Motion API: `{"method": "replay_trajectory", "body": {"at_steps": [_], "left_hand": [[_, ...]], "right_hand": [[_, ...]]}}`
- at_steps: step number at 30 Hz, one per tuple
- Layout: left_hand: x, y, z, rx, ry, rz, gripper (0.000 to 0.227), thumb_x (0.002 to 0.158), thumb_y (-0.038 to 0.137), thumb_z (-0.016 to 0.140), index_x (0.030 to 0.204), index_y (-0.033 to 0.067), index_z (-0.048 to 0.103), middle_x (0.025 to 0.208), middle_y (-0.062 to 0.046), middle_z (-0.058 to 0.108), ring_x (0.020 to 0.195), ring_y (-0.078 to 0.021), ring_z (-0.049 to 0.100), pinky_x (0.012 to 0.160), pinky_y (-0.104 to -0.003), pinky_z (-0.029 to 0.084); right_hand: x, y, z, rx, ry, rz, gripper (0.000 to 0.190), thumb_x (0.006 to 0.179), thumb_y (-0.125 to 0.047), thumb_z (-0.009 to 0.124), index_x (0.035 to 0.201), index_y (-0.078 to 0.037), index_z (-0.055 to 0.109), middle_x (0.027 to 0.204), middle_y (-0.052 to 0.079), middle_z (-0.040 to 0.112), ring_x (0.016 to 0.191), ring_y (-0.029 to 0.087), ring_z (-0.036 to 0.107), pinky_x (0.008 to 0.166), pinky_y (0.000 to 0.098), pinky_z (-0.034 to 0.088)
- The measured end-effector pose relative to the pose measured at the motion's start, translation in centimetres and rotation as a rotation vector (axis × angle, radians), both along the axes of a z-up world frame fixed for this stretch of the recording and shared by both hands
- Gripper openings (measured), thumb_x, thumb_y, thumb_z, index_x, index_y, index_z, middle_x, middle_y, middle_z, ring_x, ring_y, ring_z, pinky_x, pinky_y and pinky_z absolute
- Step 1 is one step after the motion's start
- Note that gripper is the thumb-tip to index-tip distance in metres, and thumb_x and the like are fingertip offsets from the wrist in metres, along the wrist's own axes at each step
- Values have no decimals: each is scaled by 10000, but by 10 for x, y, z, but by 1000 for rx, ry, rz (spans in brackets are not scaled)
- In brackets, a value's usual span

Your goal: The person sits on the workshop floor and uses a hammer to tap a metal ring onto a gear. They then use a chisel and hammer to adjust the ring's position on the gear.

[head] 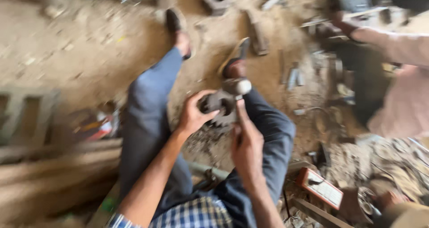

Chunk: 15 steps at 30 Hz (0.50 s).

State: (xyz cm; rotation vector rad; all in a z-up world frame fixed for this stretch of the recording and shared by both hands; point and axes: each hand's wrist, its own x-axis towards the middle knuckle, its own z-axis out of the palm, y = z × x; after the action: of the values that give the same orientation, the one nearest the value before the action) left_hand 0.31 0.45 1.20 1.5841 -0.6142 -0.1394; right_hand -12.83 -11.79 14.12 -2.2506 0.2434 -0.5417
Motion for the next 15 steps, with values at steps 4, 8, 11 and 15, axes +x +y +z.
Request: {"method": "replay_trajectory", "body": {"at_steps": [4,8,11,15], "left_hand": [[-1,-2,5,164,32,78,564,688,80,881,1221,78,695,1131,-103,748,1021,-218,708,915,-357,545],[-4,2,5,238,12,70,597,672,60,880,1240,78,697,1119,-93,754,972,-221,673,896,-359,521],[-4,0,5,201,46,62,619,684,65,866,1272,82,672,1156,-74,750,985,-191,683,892,-334,525],[-3,0,-1,199,7,70,610,687,65,880,1262,79,678,1143,-80,733,1028,-175,684,922,-330,535]], "right_hand": [[-1,-6,-2,29,164,13,633,959,22,580,1564,-115,457,1062,288,692,897,424,682,802,449,533],[-4,-9,-5,74,161,-27,628,969,-2,557,1572,-126,431,968,260,677,832,418,664,789,456,538],[-6,-14,-6,86,199,23,652,954,-12,572,1577,-136,424,924,245,672,806,416,661,761,481,512],[-7,-15,-15,53,258,0,671,953,-41,600,1580,-203,424,838,220,637,727,412,630,687,491,491]]}}
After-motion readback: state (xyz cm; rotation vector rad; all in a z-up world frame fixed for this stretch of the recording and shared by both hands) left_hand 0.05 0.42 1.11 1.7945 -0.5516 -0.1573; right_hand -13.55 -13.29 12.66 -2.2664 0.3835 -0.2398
